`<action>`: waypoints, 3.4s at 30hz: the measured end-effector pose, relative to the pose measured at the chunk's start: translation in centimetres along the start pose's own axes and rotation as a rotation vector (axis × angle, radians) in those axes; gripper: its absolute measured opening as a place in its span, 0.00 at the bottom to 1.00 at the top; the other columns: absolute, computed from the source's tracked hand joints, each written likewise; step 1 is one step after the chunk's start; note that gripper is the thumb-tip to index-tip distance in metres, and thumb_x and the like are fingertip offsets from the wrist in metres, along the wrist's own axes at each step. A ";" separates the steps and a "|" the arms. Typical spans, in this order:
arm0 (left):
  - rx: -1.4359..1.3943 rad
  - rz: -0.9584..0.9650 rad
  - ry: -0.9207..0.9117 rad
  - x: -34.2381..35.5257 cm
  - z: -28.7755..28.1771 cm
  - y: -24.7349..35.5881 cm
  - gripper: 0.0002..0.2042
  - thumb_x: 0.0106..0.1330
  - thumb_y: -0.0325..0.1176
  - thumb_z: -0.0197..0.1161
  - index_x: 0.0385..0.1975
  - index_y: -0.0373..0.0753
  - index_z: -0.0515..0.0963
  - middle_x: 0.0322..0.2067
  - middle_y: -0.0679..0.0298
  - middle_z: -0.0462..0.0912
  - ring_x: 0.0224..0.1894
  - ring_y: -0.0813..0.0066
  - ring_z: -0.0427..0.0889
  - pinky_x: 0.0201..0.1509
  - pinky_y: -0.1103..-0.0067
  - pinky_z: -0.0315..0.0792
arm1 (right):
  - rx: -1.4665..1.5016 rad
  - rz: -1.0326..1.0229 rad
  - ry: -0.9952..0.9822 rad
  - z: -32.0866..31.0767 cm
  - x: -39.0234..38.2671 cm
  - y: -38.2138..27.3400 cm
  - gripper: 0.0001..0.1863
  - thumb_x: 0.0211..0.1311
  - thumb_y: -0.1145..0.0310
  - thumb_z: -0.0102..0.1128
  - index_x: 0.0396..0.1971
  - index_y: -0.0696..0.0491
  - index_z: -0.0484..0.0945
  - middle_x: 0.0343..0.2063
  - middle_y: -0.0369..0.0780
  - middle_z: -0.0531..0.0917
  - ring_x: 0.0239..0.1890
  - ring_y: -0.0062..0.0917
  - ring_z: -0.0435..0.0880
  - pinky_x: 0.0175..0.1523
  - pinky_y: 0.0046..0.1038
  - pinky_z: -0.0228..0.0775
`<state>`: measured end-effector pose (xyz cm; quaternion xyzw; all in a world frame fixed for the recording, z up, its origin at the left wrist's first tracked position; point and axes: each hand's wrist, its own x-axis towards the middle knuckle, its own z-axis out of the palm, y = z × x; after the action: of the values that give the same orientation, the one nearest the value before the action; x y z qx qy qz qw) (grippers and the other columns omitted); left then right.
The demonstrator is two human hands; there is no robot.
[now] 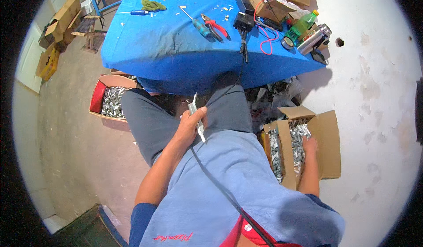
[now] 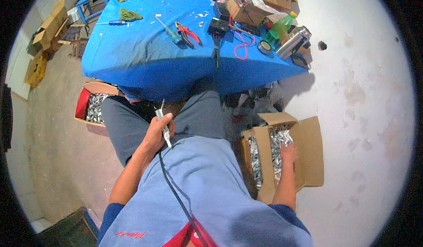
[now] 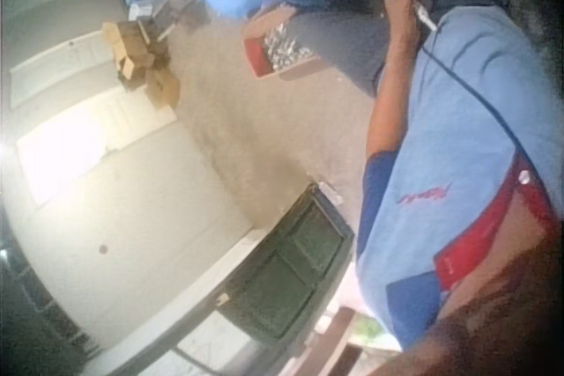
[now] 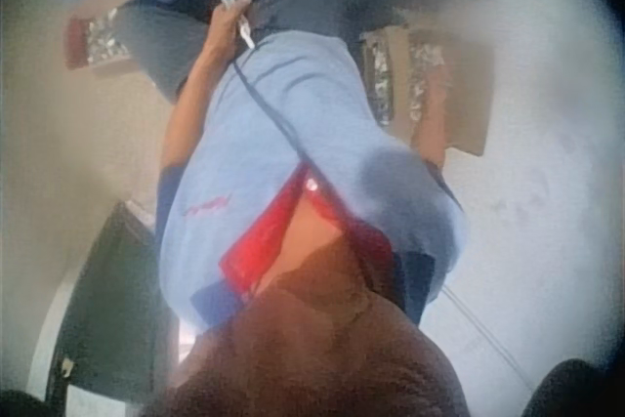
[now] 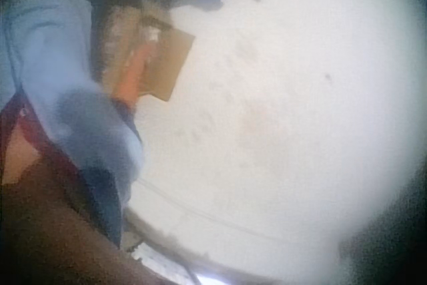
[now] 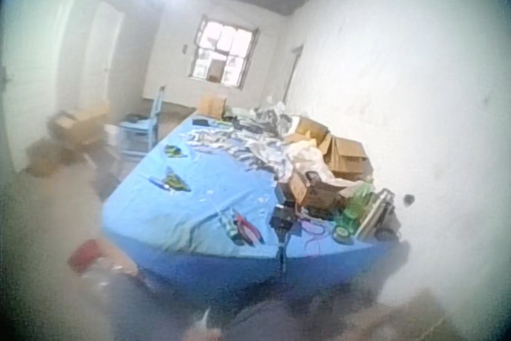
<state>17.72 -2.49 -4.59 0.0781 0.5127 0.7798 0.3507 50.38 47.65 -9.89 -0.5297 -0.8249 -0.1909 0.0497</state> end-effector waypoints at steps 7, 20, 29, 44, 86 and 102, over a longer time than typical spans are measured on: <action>-0.089 -0.025 -0.145 -0.6 0.8 0.6 0.21 0.64 0.49 0.57 0.14 0.40 0.68 0.12 0.64 0.68 0.15 0.76 0.65 0.20 0.80 0.58 | 1.621 -0.427 -0.656 -16.0 -6.1 -24.6 0.20 0.67 0.62 0.55 0.52 0.59 0.74 0.40 0.41 0.84 0.39 0.24 0.84 0.44 0.25 0.75; -0.064 -0.082 -0.114 -1.2 0.2 0.4 0.20 0.64 0.52 0.58 0.20 0.42 0.69 0.17 0.67 0.70 0.19 0.80 0.67 0.23 0.83 0.59 | 1.751 -0.835 -1.004 -26.3 -13.6 -37.8 0.12 0.60 0.69 0.64 0.41 0.59 0.79 0.35 0.37 0.83 0.37 0.17 0.81 0.44 0.21 0.74; 0.264 0.009 -0.020 -1.3 1.3 1.2 0.21 0.64 0.53 0.59 0.23 0.38 0.74 0.17 0.70 0.71 0.19 0.85 0.67 0.21 0.84 0.57 | 1.935 -0.601 -1.226 -25.5 -13.6 -36.2 0.21 0.64 0.58 0.61 0.46 0.60 0.76 0.34 0.36 0.81 0.34 0.17 0.79 0.38 0.19 0.72; 0.246 -0.025 -0.061 -1.6 0.9 0.7 0.20 0.63 0.46 0.61 0.15 0.41 0.70 0.14 0.70 0.70 0.17 0.83 0.66 0.22 0.83 0.58 | 2.043 -0.580 -1.522 -25.3 -13.8 -36.4 0.24 0.65 0.54 0.58 0.50 0.59 0.72 0.38 0.45 0.81 0.41 0.27 0.82 0.47 0.30 0.76; 0.268 -0.040 -0.135 -1.9 1.3 1.3 0.16 0.63 0.43 0.61 0.17 0.41 0.71 0.15 0.70 0.71 0.18 0.85 0.66 0.23 0.83 0.58 | 1.160 -1.611 -0.493 -29.1 -7.2 -36.0 0.15 0.46 0.62 0.71 0.26 0.58 0.79 0.26 0.44 0.79 0.31 0.36 0.80 0.35 0.33 0.71; 0.277 -0.069 -0.079 -1.9 1.0 0.9 0.16 0.64 0.41 0.60 0.16 0.41 0.70 0.14 0.72 0.67 0.17 0.84 0.63 0.23 0.83 0.56 | 1.241 -1.557 -0.312 -27.0 -8.9 -35.7 0.14 0.45 0.64 0.70 0.23 0.57 0.76 0.22 0.43 0.77 0.28 0.35 0.75 0.32 0.34 0.66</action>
<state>19.12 -3.16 -2.90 0.1388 0.6035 0.6854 0.3831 19.09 17.10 3.08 0.2569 -0.8924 0.3643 0.0698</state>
